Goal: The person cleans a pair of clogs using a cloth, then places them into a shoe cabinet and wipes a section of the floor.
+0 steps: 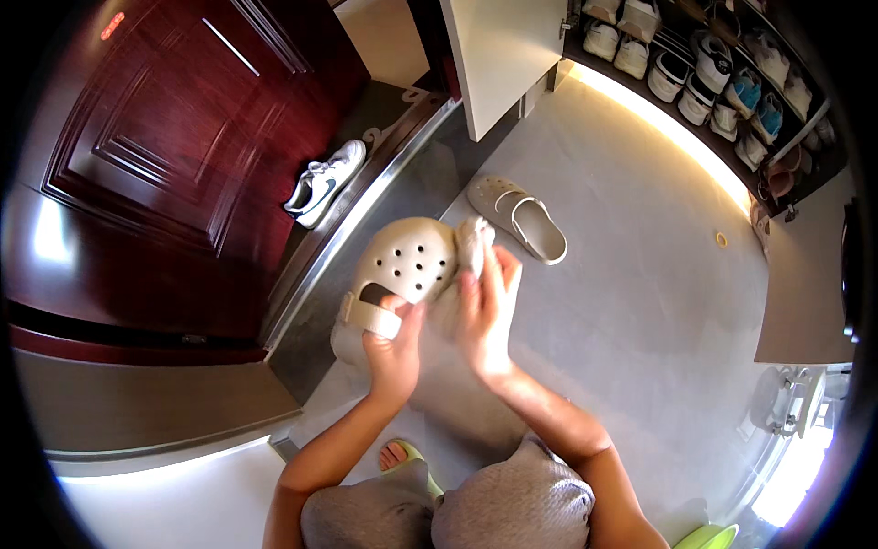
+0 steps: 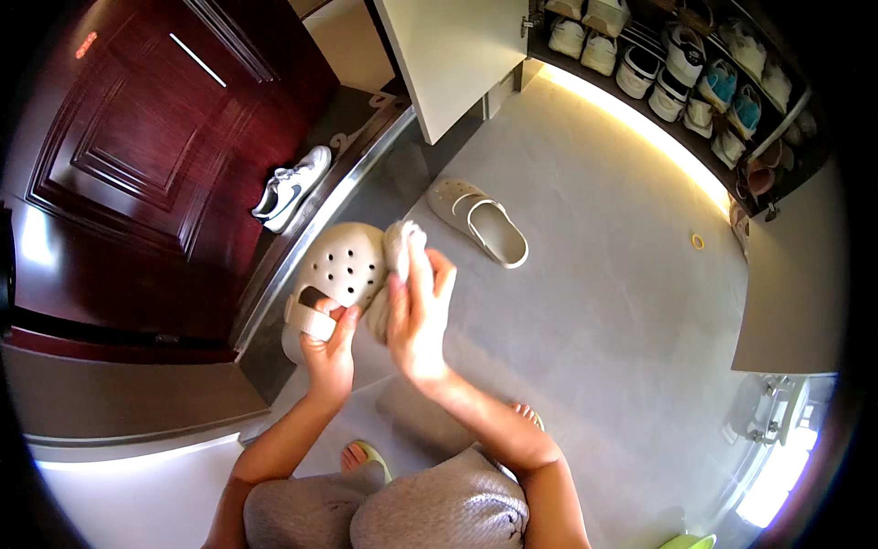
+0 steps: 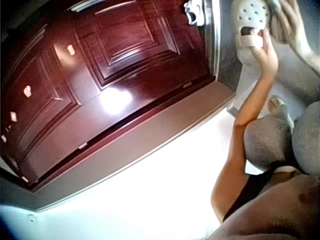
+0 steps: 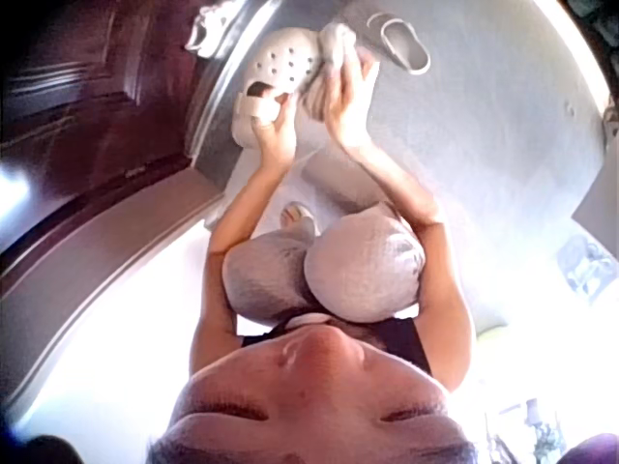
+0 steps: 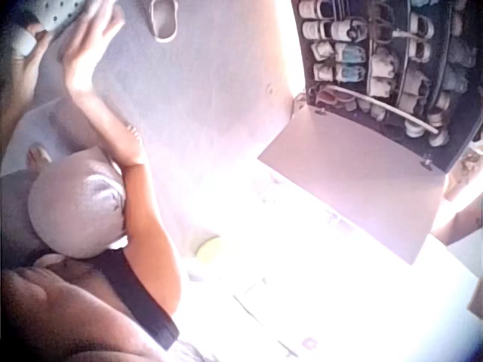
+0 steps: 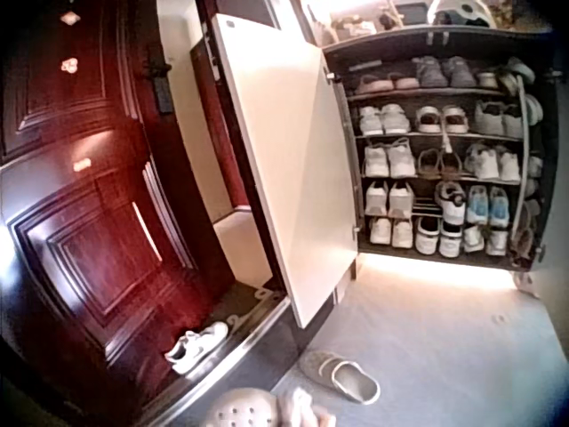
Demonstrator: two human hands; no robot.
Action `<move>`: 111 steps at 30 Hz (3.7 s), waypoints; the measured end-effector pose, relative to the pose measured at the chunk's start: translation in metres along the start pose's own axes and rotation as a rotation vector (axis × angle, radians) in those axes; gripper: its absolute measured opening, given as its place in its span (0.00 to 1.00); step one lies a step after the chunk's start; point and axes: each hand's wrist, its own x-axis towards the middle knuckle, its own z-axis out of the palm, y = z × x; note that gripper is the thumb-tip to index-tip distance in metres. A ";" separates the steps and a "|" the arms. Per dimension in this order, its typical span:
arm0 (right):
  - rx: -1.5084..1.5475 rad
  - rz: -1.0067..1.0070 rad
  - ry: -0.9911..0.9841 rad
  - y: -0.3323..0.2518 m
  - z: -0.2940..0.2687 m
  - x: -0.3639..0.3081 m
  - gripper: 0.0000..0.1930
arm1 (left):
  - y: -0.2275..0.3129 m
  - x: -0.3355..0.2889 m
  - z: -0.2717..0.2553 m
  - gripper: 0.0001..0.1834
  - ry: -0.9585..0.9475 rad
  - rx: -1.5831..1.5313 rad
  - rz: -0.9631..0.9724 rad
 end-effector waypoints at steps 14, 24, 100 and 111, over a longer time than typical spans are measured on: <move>-0.116 -0.121 -0.112 -0.007 0.005 -0.015 0.25 | -0.012 0.006 -0.010 0.02 -0.028 0.080 0.028; -0.249 -0.288 -0.189 0.000 0.010 -0.020 0.27 | -0.014 0.005 -0.014 0.04 -0.043 0.348 0.237; 0.119 0.321 -0.472 0.055 -0.025 0.007 0.36 | 0.013 0.032 -0.067 0.19 -0.436 0.793 0.671; -0.164 -0.239 -0.235 0.023 -0.014 0.013 0.34 | -0.001 0.027 -0.088 0.21 -0.210 -0.066 -0.141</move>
